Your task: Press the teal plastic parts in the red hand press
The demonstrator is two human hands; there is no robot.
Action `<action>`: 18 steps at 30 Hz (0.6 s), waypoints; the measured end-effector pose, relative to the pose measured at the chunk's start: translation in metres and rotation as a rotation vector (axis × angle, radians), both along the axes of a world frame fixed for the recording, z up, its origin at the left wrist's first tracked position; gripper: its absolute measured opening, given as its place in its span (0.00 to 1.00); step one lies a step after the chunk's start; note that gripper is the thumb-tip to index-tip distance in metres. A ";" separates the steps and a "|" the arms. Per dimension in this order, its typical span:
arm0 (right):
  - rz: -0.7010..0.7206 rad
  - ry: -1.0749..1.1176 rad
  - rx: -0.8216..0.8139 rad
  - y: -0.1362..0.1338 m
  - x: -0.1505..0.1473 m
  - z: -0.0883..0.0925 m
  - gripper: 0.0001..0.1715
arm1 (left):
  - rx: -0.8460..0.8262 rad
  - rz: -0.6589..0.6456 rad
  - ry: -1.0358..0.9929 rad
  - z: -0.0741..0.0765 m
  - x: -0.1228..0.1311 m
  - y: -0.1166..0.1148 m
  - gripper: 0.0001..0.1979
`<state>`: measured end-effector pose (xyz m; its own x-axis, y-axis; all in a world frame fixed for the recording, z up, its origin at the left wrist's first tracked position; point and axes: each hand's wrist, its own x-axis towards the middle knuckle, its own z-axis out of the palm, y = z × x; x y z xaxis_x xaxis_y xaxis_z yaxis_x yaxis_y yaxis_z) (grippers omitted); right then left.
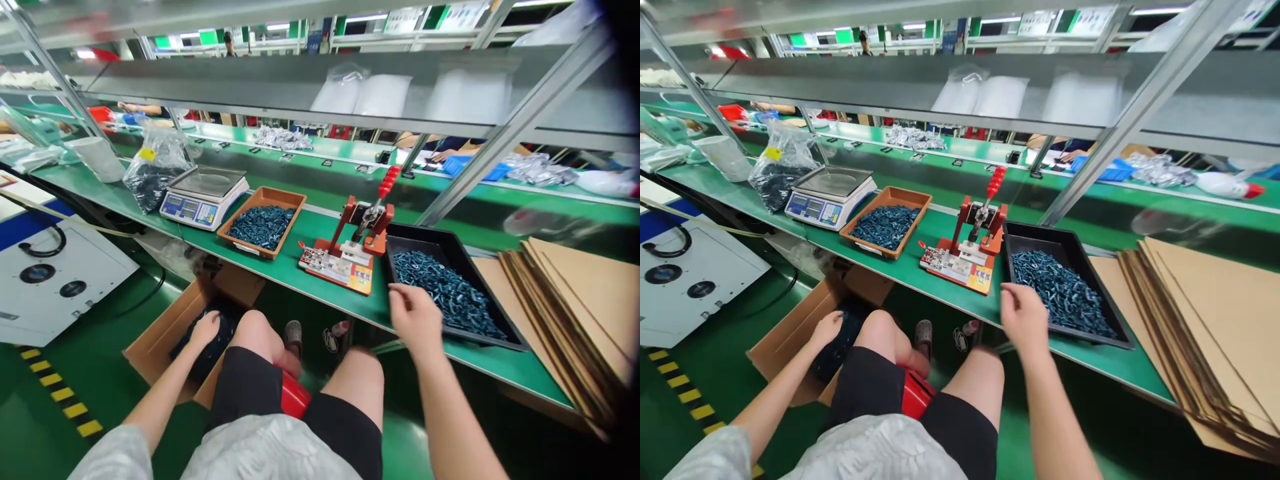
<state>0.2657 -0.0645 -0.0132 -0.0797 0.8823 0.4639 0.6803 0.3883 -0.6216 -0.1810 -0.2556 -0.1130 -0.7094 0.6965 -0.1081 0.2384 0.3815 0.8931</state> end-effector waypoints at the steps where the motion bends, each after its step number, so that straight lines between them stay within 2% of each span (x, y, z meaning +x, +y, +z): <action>1: -0.077 -0.062 -0.058 0.020 0.020 0.006 0.15 | 0.021 -0.006 0.017 0.007 -0.010 0.003 0.15; 3: -0.139 -0.219 -0.278 0.053 0.048 0.011 0.10 | 0.065 -0.051 0.110 0.021 -0.021 0.020 0.14; 5: -0.145 -0.344 -0.448 0.073 0.061 0.007 0.05 | 0.123 -0.164 0.309 0.039 -0.022 0.051 0.14; 7: -0.128 -0.412 -0.484 0.081 0.065 -0.003 0.05 | 0.182 -0.316 0.559 0.062 -0.017 0.094 0.16; 9: -0.102 -0.444 -0.450 0.082 0.065 -0.012 0.08 | 0.173 -0.408 0.715 0.088 -0.010 0.142 0.18; 11: -0.082 -0.454 -0.413 0.080 0.064 -0.016 0.06 | -0.001 -0.442 0.755 0.114 -0.003 0.188 0.18; 13: -0.074 -0.451 -0.403 0.077 0.063 -0.015 0.08 | -0.227 -0.477 0.726 0.135 0.005 0.223 0.15; 15: -0.071 -0.446 -0.420 0.073 0.062 -0.011 0.10 | -0.360 -0.542 0.695 0.146 0.013 0.243 0.11; 16: -0.074 -0.442 -0.428 0.072 0.061 -0.009 0.10 | -0.369 -0.568 0.693 0.147 0.015 0.249 0.10; 18: -0.096 -0.422 -0.432 0.070 0.059 -0.006 0.09 | -0.280 -0.572 0.699 0.140 0.012 0.257 0.13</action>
<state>0.3249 0.0060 -0.0193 -0.0894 0.9960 0.0079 0.9216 0.0858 -0.3786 -0.1688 0.0009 0.0274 -0.2357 0.9718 -0.0034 0.9024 0.2202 0.3703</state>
